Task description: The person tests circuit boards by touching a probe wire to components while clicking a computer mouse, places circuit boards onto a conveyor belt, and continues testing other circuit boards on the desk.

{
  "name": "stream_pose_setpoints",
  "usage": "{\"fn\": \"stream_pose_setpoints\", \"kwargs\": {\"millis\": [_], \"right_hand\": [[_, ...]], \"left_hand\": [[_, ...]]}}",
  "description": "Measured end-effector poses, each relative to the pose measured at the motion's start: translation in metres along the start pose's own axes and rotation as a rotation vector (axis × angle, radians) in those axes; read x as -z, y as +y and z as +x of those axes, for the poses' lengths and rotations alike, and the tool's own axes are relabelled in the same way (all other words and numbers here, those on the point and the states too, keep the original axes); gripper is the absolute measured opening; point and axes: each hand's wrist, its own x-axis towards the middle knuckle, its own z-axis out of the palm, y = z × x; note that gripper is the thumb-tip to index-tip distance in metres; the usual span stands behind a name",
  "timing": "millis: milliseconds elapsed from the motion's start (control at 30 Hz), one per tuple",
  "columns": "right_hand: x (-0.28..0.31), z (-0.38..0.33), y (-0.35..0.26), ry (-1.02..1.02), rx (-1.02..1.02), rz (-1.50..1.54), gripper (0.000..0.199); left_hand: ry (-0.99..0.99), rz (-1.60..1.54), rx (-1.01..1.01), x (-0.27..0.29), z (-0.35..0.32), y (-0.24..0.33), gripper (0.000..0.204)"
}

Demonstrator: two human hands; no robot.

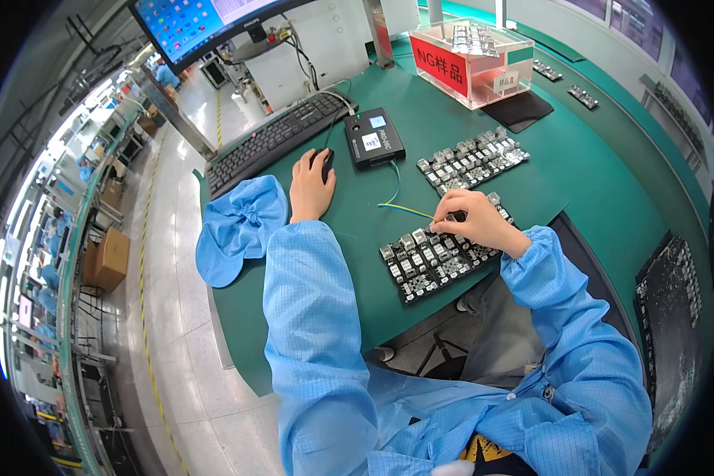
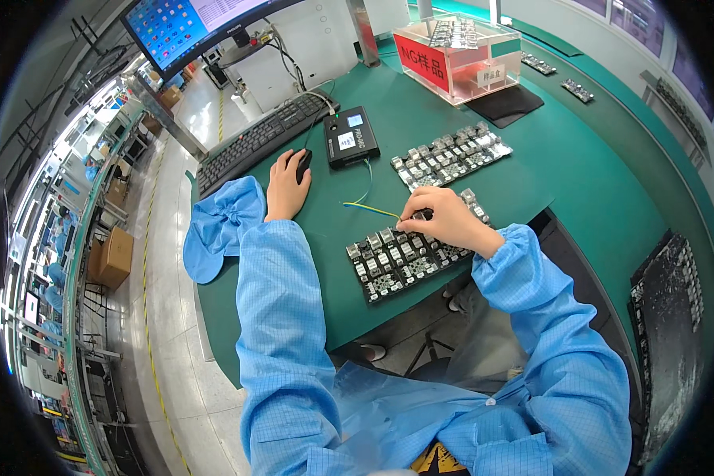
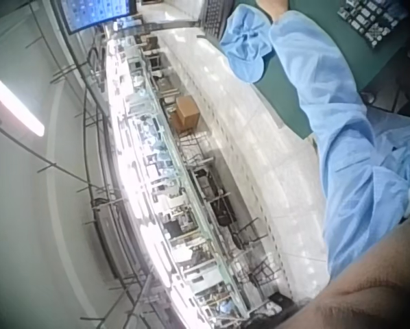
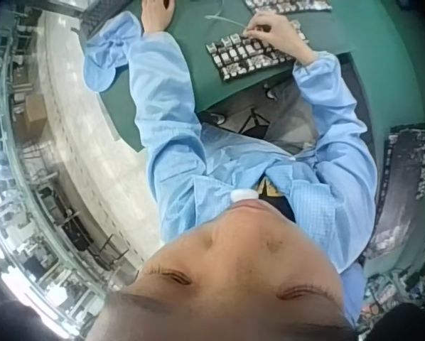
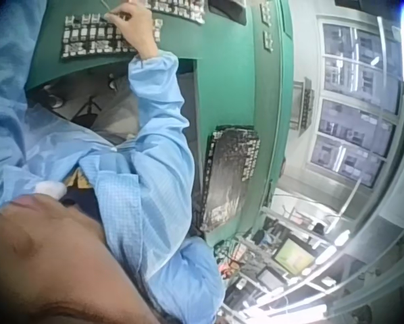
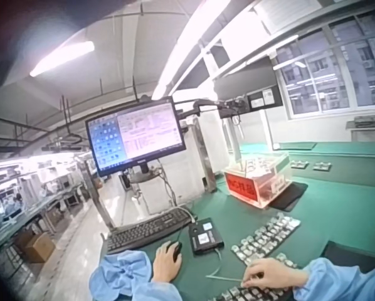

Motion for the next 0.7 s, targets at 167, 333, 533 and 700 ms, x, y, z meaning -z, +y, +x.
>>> {"fn": "stream_pose_setpoints", "kwargs": {"millis": [167,333,533,700], "right_hand": [[-0.0005,-0.0005,0.0017,0.001,0.047,-0.051,0.015],[-0.0016,-0.0009,0.0032,0.007,0.03,-0.029,0.015],[-0.0007,-0.0002,0.0012,-0.011,0.027,-0.059,0.013],[0.0009,0.0035,0.0045,-0.03,0.047,-0.106,0.018]], "left_hand": [[-0.001,-0.013,0.005,0.0014,0.0008,-0.0003,0.045],[-0.005,-0.018,0.005,0.0021,0.0004,0.0,0.044],[-0.02,-0.008,0.018,0.0006,0.0014,-0.0003,0.044],[-0.013,-0.005,0.011,-0.0006,0.0056,-0.0008,0.044]]}}
